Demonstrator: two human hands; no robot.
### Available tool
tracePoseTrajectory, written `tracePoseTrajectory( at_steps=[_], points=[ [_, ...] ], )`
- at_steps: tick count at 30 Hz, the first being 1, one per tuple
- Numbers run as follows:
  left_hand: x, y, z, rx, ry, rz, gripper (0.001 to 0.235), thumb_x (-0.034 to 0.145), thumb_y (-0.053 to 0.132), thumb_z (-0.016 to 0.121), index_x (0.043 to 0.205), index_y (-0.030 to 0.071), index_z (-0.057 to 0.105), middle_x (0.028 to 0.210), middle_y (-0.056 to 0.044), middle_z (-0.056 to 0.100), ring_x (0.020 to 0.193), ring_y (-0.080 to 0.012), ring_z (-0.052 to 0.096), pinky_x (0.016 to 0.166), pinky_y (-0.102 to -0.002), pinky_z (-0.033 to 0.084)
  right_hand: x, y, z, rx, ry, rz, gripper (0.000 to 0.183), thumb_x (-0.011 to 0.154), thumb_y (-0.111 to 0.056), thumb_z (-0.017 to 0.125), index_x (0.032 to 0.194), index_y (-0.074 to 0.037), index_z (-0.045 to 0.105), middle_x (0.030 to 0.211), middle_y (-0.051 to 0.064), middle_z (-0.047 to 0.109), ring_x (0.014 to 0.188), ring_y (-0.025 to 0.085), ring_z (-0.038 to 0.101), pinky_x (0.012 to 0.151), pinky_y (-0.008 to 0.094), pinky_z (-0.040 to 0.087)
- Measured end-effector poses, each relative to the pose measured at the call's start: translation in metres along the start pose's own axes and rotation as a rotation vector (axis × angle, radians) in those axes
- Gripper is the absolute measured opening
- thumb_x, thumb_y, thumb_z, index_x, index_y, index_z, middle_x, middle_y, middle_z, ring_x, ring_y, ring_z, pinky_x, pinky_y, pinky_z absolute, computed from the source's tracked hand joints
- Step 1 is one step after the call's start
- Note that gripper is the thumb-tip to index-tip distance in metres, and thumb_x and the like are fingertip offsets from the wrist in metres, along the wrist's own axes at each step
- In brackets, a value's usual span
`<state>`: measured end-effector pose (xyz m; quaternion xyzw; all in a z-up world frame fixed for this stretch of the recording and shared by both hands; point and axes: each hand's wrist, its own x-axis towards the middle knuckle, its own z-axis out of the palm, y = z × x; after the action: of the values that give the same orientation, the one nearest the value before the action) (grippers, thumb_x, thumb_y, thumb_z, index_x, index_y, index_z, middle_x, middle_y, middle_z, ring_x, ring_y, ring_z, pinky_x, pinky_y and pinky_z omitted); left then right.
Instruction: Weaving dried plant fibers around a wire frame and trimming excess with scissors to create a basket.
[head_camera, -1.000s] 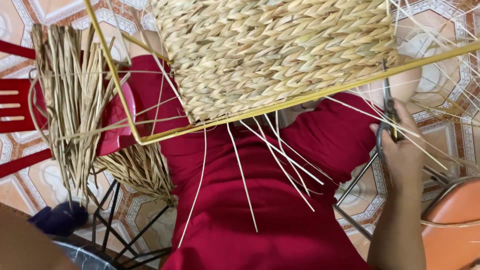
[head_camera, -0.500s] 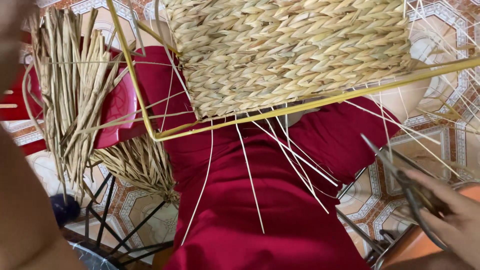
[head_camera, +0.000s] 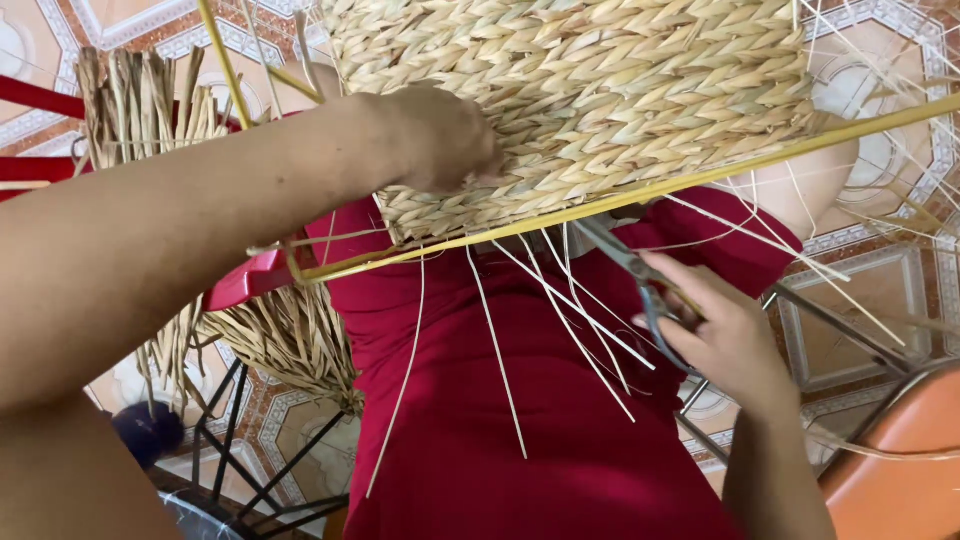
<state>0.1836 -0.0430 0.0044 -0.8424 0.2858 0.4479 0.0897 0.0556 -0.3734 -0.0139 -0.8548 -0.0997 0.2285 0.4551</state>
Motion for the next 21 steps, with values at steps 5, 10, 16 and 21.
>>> tracePoseTrajectory(
  at_steps=[5, 10, 16, 21],
  points=[
    [0.027, 0.024, -0.022, 0.116, -0.058, 0.010, 0.042, 0.094, 0.036, 0.072, 0.126, 0.008, 0.070, 0.107, -0.008, 0.071, 0.095, -0.0242, 0.066, 0.085, -0.037, 0.058, 0.022, -0.006, 0.016, -0.371, 0.006, -0.032, 0.072, 0.079, -0.012, 0.083, 0.145, -0.025, 0.058, 0.086, 0.004, 0.061, 0.067, 0.016, 0.060, 0.063, 0.034, 0.053],
    [0.056, 0.020, 0.002, 0.300, 0.017, 0.071, 0.032, 0.101, 0.033, 0.062, 0.117, 0.005, 0.064, 0.090, -0.010, 0.064, 0.072, -0.0172, 0.057, 0.064, -0.032, 0.057, 0.029, 0.000, 0.022, -0.469, 0.035, -0.167, 0.076, 0.077, -0.014, 0.083, 0.146, -0.025, 0.056, 0.087, 0.006, 0.060, 0.076, 0.021, 0.065, 0.067, 0.039, 0.055],
    [0.047, 0.025, -0.007, 0.225, 0.013, 0.009, 0.033, 0.104, 0.037, 0.056, 0.111, 0.006, 0.065, 0.085, -0.009, 0.060, 0.068, -0.0158, 0.051, 0.063, -0.033, 0.052, 0.032, 0.004, 0.031, -0.485, 0.061, -0.265, 0.076, 0.078, -0.016, 0.084, 0.148, -0.023, 0.055, 0.088, 0.006, 0.057, 0.079, 0.022, 0.064, 0.070, 0.041, 0.055],
    [0.051, 0.021, -0.013, 0.116, -0.055, 0.000, 0.038, 0.101, 0.046, 0.060, 0.106, 0.010, 0.071, 0.089, -0.004, 0.058, 0.074, -0.0164, 0.046, 0.070, -0.033, 0.047, 0.034, 0.012, 0.041, -0.504, 0.092, -0.279, 0.076, 0.078, -0.018, 0.084, 0.149, -0.022, 0.055, 0.087, 0.006, 0.055, 0.081, 0.023, 0.062, 0.072, 0.041, 0.054]
  ],
)
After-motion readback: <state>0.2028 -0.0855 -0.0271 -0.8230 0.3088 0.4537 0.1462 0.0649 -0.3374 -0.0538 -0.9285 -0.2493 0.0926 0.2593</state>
